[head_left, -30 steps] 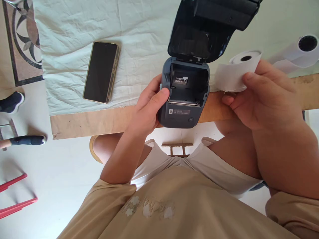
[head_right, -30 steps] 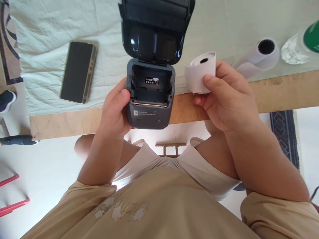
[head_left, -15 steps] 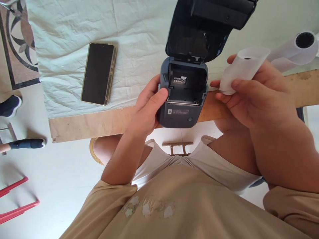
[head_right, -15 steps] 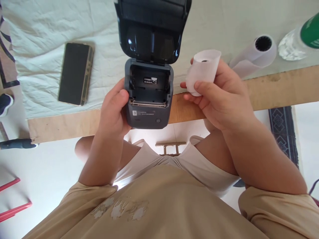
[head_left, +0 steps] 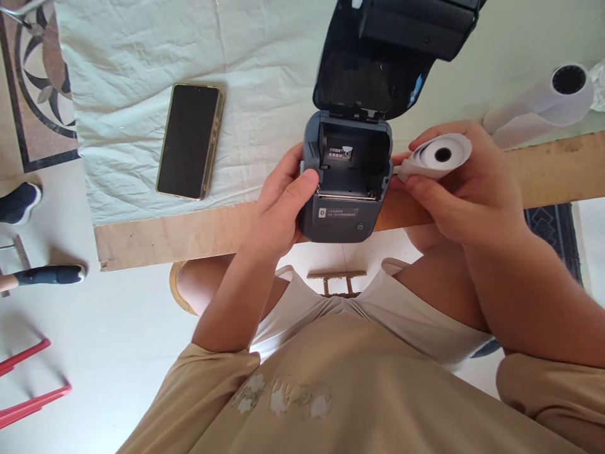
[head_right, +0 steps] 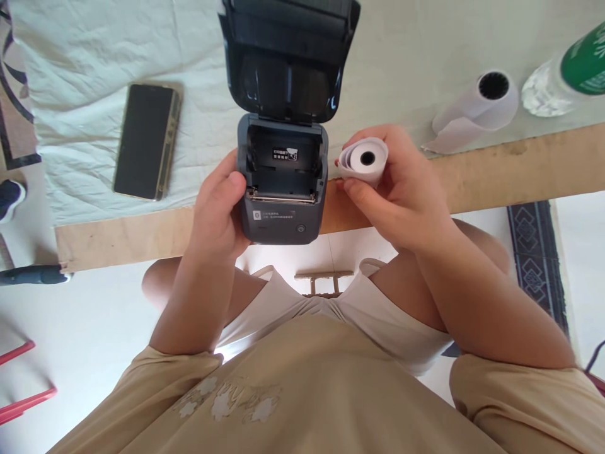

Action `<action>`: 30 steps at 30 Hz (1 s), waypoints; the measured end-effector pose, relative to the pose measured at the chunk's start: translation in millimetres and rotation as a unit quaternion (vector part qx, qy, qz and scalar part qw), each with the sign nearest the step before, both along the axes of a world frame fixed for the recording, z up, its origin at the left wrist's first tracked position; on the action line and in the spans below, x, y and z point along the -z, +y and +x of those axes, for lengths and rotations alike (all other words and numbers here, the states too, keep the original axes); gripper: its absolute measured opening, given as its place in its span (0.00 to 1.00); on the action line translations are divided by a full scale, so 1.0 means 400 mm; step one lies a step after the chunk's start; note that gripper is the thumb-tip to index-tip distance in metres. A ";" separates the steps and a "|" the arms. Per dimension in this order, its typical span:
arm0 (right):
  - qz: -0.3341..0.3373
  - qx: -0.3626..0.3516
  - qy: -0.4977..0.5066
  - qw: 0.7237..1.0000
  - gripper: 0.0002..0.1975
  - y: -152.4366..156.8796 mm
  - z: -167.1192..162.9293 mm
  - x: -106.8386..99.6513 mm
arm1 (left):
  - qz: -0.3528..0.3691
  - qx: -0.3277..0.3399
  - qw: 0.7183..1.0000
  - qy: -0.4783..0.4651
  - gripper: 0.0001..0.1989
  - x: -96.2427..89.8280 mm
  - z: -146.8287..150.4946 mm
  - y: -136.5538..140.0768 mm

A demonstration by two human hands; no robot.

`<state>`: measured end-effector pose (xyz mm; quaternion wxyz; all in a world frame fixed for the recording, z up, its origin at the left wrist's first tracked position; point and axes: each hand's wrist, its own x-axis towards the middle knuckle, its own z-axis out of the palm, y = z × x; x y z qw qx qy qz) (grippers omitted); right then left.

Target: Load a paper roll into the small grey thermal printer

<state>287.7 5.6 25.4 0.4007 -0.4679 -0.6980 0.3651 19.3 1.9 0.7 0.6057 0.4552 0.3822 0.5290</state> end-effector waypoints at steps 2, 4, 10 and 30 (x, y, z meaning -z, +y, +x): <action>0.077 0.018 -0.106 0.991 0.18 0.001 0.006 0.000 | 0.007 0.000 1.000 -0.002 0.28 0.001 -0.001 -0.001; 0.132 0.037 -0.180 0.974 0.22 0.002 0.011 -0.002 | 0.013 0.002 1.000 -0.007 0.27 0.003 -0.001 0.000; 0.159 0.032 -0.250 0.954 0.33 0.001 0.018 -0.008 | 0.018 0.004 1.000 -0.016 0.25 -0.002 -0.001 0.001; 0.240 0.026 -0.253 0.937 0.21 0.012 0.001 0.010 | 0.037 -0.025 0.999 0.004 0.24 -0.019 -0.001 -0.006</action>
